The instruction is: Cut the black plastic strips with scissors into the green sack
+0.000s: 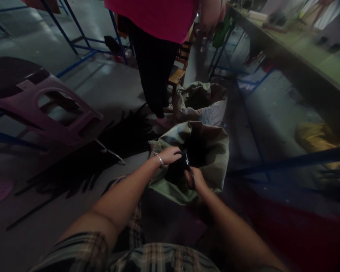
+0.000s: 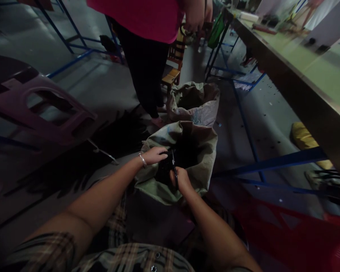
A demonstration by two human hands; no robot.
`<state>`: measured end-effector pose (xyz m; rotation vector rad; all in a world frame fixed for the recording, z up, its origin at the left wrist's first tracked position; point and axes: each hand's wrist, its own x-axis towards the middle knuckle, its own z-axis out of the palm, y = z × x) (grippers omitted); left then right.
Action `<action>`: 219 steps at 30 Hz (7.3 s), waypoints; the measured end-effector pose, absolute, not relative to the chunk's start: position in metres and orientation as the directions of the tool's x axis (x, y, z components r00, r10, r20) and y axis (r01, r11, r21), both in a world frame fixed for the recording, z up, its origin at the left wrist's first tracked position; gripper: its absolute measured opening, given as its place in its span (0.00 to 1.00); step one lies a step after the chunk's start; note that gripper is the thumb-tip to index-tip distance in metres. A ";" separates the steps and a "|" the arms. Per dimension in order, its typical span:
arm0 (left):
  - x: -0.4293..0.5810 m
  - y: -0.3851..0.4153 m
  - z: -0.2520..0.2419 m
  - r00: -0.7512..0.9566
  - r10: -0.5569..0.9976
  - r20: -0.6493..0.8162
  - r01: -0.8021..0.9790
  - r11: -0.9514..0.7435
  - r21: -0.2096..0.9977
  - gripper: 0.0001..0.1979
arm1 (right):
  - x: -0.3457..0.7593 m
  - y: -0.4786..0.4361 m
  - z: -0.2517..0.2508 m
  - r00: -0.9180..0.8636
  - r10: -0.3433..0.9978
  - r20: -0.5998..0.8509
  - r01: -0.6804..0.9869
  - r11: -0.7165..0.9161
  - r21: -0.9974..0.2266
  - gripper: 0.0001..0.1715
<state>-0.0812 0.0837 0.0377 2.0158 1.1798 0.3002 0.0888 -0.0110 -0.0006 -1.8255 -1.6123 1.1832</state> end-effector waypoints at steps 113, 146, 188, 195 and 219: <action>-0.097 0.085 0.030 0.476 0.864 -0.163 0.587 -0.174 0.791 0.17 | 0.087 -0.010 0.000 -0.038 0.956 -0.292 0.573 -0.219 -0.790 0.13; -0.090 0.083 0.025 0.486 0.865 -0.123 0.602 -0.230 0.765 0.19 | 0.089 -0.009 0.002 -0.053 0.971 -0.231 0.641 -0.145 -0.754 0.15; -0.084 0.074 0.035 0.533 0.839 -0.114 0.561 -0.249 0.790 0.17 | 0.086 -0.008 -0.001 -0.169 0.944 -0.283 0.719 -0.078 -0.690 0.11; -0.083 0.075 0.035 0.533 0.840 -0.101 0.555 -0.257 0.791 0.17 | 0.083 -0.012 -0.007 -0.109 0.962 -0.252 0.686 -0.111 -0.719 0.13; -0.092 0.082 0.031 0.522 0.843 -0.129 0.592 -0.250 0.767 0.18 | 0.084 -0.010 -0.001 -0.044 0.972 -0.232 0.639 -0.151 -0.754 0.16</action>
